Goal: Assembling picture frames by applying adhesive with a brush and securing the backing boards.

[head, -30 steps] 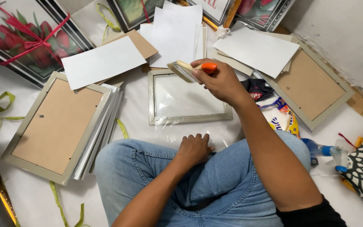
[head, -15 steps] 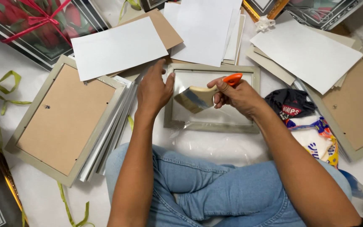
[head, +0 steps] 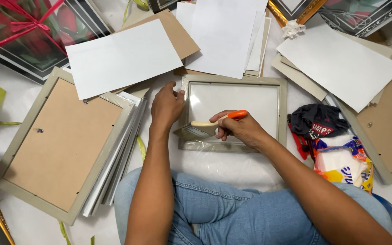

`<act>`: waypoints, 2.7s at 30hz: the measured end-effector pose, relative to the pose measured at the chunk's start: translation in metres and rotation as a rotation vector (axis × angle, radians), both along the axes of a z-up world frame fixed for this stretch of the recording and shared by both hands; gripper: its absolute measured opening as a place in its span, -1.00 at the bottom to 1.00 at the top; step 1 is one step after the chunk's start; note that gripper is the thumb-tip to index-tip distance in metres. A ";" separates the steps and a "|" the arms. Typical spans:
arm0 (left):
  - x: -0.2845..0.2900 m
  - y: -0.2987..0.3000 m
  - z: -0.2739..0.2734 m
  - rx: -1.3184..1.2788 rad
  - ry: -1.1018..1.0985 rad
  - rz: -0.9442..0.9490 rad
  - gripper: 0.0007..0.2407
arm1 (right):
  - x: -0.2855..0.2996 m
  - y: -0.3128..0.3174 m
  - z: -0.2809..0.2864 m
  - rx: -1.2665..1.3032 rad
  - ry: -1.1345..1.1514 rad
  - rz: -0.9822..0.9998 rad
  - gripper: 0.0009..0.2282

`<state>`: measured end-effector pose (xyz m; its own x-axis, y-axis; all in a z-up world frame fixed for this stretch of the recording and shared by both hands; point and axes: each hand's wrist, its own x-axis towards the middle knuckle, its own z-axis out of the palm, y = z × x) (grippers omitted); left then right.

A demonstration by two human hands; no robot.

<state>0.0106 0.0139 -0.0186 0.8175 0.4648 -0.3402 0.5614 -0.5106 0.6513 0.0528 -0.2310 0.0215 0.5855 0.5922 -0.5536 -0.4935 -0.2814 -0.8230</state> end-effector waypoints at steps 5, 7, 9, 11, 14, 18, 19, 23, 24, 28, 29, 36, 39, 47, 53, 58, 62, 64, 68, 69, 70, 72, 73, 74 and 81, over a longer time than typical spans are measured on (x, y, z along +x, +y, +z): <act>0.001 0.005 -0.011 0.018 0.040 -0.025 -0.58 | 0.012 -0.004 0.014 -0.077 0.024 -0.054 -0.74; 0.001 0.004 -0.008 0.027 0.054 -0.031 -0.58 | 0.022 -0.013 0.016 -0.107 0.024 -0.085 -0.75; 0.001 0.004 0.004 -0.005 0.073 -0.006 -0.56 | 0.033 -0.021 0.020 -0.223 0.008 -0.135 -0.73; -0.001 0.001 0.009 -0.007 0.082 -0.007 -0.56 | 0.042 -0.032 0.030 -0.281 -0.009 -0.148 -0.74; -0.002 0.000 0.014 -0.006 0.104 -0.014 -0.56 | 0.054 -0.048 0.037 -0.377 -0.046 -0.170 -0.77; -0.003 0.002 0.011 0.010 0.132 -0.018 -0.55 | 0.062 -0.064 0.049 -0.509 -0.101 -0.150 -0.83; -0.003 0.001 0.012 0.010 0.132 -0.022 -0.55 | 0.063 -0.066 0.054 -0.509 -0.100 -0.153 -0.83; -0.005 0.002 0.013 0.012 0.133 -0.025 -0.55 | 0.077 -0.092 0.045 -0.695 -0.212 -0.091 -0.81; -0.005 0.002 0.012 0.020 0.138 -0.032 -0.55 | 0.083 -0.103 0.035 -0.793 -0.313 -0.065 -0.78; -0.005 0.000 0.015 0.004 0.133 -0.013 -0.54 | 0.078 -0.102 0.065 -0.812 -0.549 -0.122 -0.84; -0.004 0.000 0.014 0.006 0.136 -0.019 -0.54 | 0.070 -0.093 0.073 -0.703 -0.481 -0.173 -0.83; -0.005 0.002 0.011 0.006 0.176 -0.071 -0.48 | 0.064 -0.074 0.041 -0.691 -0.521 -0.076 -0.72; -0.004 0.005 0.002 -0.005 0.221 -0.089 -0.51 | 0.067 -0.084 0.056 -0.523 -0.723 -0.261 -0.86; -0.001 0.006 -0.011 -0.079 0.230 -0.127 -0.64 | 0.014 -0.006 0.046 -0.128 -0.218 -0.352 -0.75; 0.004 0.012 -0.032 -0.100 0.227 -0.137 -0.68 | 0.005 0.036 0.034 -0.161 -0.197 -0.222 -0.74; 0.004 0.009 -0.021 -0.115 0.240 -0.164 -0.72 | 0.022 0.047 0.015 -0.155 -0.290 -0.261 -0.79; 0.005 0.008 -0.016 -0.122 0.248 -0.185 -0.69 | 0.029 0.047 0.019 -0.133 -0.463 -0.462 -0.83; 0.006 0.010 -0.012 -0.131 0.247 -0.181 -0.69 | 0.024 0.052 0.018 -0.158 -0.539 -0.514 -0.85; 0.007 0.003 -0.003 -0.123 0.288 -0.229 -0.62 | 0.009 0.051 0.003 -0.105 -0.369 -0.552 -0.83; 0.006 0.006 0.004 -0.118 0.303 -0.221 -0.59 | 0.008 0.053 0.001 -0.103 -0.354 -0.510 -0.80; 0.009 0.003 0.005 -0.116 0.297 -0.238 -0.59 | 0.018 0.038 -0.003 -0.105 -0.362 -0.527 -0.80; 0.006 0.004 0.007 -0.124 0.301 -0.204 -0.62 | 0.033 0.015 -0.012 -0.207 -0.450 -0.469 -0.78; 0.006 0.004 0.008 -0.124 0.298 -0.206 -0.62 | 0.044 -0.006 -0.013 -0.208 -0.454 -0.470 -0.78; 0.006 0.004 0.009 -0.132 0.300 -0.201 -0.62 | 0.055 -0.026 -0.013 -0.278 -0.507 -0.450 -0.79; 0.007 0.002 0.001 -0.127 0.310 -0.183 -0.59 | 0.062 -0.096 0.062 -0.811 -1.033 -0.281 -0.78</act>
